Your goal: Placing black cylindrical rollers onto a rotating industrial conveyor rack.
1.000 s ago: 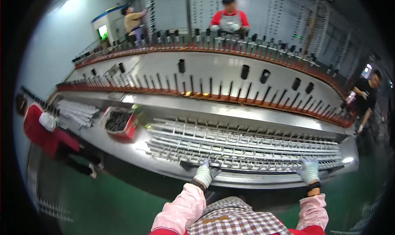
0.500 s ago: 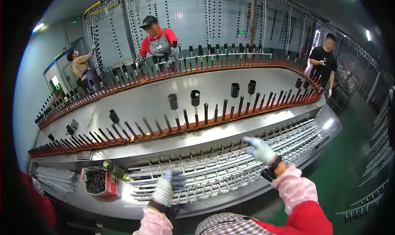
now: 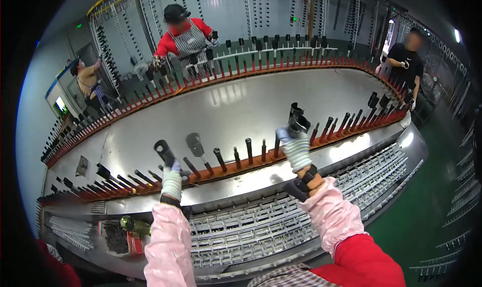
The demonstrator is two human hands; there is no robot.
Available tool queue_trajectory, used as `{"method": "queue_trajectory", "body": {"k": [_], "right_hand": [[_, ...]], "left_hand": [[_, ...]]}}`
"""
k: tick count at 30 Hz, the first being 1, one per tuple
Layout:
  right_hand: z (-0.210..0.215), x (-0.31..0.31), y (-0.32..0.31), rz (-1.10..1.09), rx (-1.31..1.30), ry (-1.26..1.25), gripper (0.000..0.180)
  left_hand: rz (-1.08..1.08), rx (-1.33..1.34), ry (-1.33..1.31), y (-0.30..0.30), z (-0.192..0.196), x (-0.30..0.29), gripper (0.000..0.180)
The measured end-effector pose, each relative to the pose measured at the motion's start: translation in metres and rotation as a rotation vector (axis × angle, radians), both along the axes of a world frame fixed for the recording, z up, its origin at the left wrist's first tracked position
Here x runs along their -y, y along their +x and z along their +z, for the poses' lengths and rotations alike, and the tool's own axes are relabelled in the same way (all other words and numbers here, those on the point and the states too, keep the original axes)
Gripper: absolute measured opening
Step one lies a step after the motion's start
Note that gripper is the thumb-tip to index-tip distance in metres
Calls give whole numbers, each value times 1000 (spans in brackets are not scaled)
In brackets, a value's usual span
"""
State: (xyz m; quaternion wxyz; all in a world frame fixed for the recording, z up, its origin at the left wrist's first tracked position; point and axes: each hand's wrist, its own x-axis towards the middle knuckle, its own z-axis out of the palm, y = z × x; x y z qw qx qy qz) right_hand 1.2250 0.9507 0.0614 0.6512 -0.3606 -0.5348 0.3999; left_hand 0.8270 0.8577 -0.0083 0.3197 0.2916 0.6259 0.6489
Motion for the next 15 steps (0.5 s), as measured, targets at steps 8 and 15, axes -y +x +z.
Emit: {"method": "queue_trajectory", "body": {"k": [8, 15], "right_hand": [[-23, 1, -15, -145, 472, -123, 37], [20, 7, -50, -43, 232, 138, 19]], "left_hand": [[318, -214, 293, 7, 86, 61, 33], [153, -137, 207, 41, 68, 227, 41]]}}
